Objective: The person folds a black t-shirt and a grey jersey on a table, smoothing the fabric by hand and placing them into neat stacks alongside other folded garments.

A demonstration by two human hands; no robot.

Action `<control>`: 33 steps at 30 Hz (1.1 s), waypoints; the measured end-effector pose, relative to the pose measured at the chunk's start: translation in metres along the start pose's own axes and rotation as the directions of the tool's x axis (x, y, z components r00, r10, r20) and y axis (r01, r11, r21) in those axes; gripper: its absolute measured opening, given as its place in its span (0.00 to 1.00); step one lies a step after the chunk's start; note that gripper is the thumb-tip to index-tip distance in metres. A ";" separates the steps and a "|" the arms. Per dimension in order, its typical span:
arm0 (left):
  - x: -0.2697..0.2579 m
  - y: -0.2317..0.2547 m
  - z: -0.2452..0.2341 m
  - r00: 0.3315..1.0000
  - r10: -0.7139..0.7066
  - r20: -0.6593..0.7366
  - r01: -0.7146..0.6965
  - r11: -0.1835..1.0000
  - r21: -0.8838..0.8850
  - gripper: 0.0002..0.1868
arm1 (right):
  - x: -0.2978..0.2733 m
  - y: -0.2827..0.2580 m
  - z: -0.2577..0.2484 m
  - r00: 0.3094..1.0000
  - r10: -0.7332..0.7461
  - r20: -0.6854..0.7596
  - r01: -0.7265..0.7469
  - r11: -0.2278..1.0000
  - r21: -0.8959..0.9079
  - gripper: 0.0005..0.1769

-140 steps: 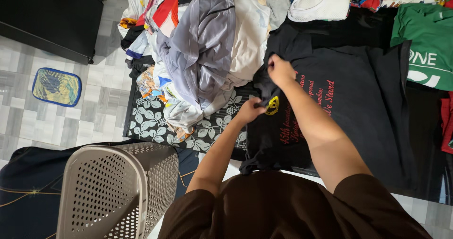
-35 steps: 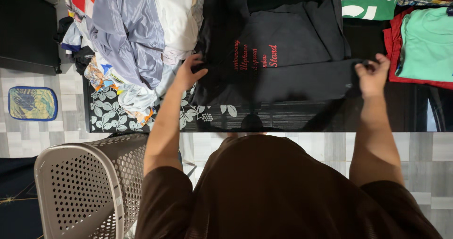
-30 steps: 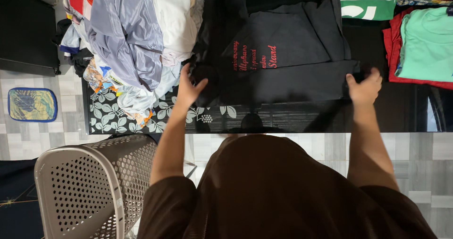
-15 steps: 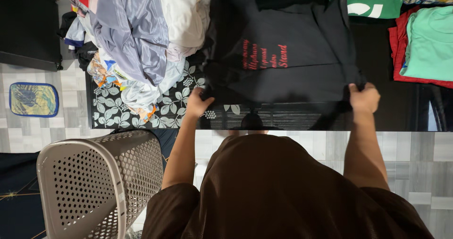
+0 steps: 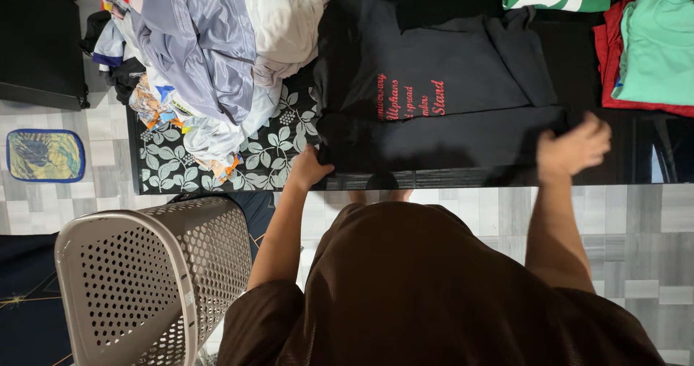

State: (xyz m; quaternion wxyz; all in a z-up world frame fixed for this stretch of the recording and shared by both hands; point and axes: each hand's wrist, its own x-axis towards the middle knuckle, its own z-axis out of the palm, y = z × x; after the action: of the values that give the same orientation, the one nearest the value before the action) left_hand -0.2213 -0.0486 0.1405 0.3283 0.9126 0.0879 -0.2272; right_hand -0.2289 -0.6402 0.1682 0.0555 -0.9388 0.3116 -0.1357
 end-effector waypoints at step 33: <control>0.066 0.112 -0.118 0.683 0.730 0.019 -0.720 0.669 0.184 0.10 | -0.052 -0.301 0.014 0.364 -0.905 0.221 0.622 0.413 0.665 0.17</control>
State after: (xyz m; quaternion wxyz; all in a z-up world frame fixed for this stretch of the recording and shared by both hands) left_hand -0.0863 -0.0583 0.2524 0.3068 0.9036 -0.2932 -0.0591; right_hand -0.0935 -0.3681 0.1996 0.2971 -0.9173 -0.2576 0.0619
